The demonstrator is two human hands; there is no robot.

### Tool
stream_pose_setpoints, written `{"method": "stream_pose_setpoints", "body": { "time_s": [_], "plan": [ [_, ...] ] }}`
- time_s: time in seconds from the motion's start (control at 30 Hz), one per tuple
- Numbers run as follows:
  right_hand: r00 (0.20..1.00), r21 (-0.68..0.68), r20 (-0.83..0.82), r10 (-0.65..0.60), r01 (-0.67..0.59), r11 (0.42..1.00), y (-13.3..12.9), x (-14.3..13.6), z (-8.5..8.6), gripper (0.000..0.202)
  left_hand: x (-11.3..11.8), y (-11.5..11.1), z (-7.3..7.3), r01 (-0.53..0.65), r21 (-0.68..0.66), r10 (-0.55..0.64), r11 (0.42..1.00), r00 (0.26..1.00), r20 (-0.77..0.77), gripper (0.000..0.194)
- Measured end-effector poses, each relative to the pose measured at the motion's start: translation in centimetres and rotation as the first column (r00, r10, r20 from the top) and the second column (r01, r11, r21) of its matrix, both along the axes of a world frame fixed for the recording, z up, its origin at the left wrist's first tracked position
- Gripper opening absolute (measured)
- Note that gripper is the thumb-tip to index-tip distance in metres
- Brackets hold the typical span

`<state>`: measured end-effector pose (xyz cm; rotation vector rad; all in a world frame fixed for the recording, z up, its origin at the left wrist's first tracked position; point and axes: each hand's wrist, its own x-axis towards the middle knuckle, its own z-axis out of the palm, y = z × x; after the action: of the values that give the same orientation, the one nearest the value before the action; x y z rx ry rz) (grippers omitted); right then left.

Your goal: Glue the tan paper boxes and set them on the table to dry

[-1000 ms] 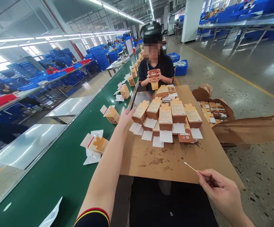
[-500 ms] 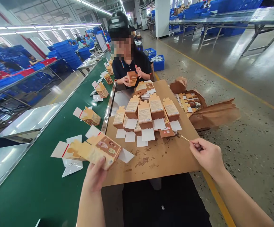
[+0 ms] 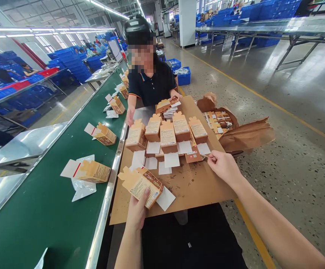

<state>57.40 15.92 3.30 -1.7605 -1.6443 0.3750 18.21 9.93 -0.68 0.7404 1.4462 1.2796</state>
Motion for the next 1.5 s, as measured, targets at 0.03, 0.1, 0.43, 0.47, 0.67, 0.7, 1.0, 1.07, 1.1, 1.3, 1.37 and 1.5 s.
{"method": "stream_pose_setpoints", "body": {
  "time_s": [0.03,0.1,0.43,0.47,0.67,0.7,1.0,1.07,1.1,1.3,1.37,1.5],
  "plan": [
    [1.000,0.024,-0.018,-0.025,0.025,0.999,-0.8,0.2,0.0,0.028,-0.1,0.1,-0.1,0.009,0.005,-0.008,1.000,1.000,-0.026,0.089],
    [0.995,0.068,-0.066,-0.075,0.080,0.995,-2.9,0.3,-0.2,0.032,0.0,0.0,-0.3,0.015,0.020,-0.013,1.000,0.996,-0.087,0.089],
    [0.912,0.135,-0.173,0.372,-0.352,0.926,-12.3,-12.4,-5.2,0.036,0.7,0.4,0.1,0.061,-0.015,-0.063,0.998,0.988,-0.138,0.086],
    [0.897,0.147,-0.157,0.412,-0.392,0.908,-12.2,-13.6,-5.5,0.036,0.5,0.5,0.2,0.063,-0.016,-0.064,0.998,0.988,-0.141,0.086],
    [0.881,0.167,-0.120,0.458,-0.437,0.884,-11.2,-15.0,-5.6,0.035,1.0,0.3,-0.4,0.040,0.018,-0.036,0.999,0.987,-0.154,0.085],
    [0.887,0.172,-0.128,0.444,-0.421,0.891,-11.2,-14.6,-5.4,0.036,1.3,0.1,-0.6,0.018,0.032,-0.013,0.999,0.987,-0.159,0.087],
    [0.930,0.234,-0.276,0.242,-0.179,0.956,-12.5,-9.1,-4.8,0.034,3.1,-4.4,-2.1,-0.010,0.126,0.067,0.992,0.886,-0.458,0.091],
    [0.933,0.220,-0.294,0.208,-0.145,0.965,-12.8,-8.5,-4.7,0.034,3.1,-4.9,-2.3,-0.006,0.117,0.064,0.993,0.864,-0.499,0.091],
    [0.932,0.211,-0.302,0.200,-0.140,0.967,-13.0,-8.4,-4.7,0.034,3.1,-4.9,-2.4,-0.001,0.113,0.059,0.994,0.860,-0.507,0.090],
    [0.910,0.153,-0.371,0.183,-0.134,0.979,-12.5,-8.8,-4.6,0.039,2.9,-4.1,-2.7,0.056,0.116,0.018,0.992,0.831,-0.557,0.079],
    [0.905,0.143,-0.393,0.163,-0.115,0.983,-12.2,-8.6,-4.5,0.040,0.8,-3.5,-2.2,-0.011,0.130,0.090,0.991,0.780,-0.619,0.083],
    [0.897,0.154,-0.422,0.135,-0.076,0.985,-11.8,-7.7,-4.3,0.040,-8.4,-2.0,0.2,-0.339,0.123,0.322,0.933,0.626,-0.710,0.103]
  ]
}}
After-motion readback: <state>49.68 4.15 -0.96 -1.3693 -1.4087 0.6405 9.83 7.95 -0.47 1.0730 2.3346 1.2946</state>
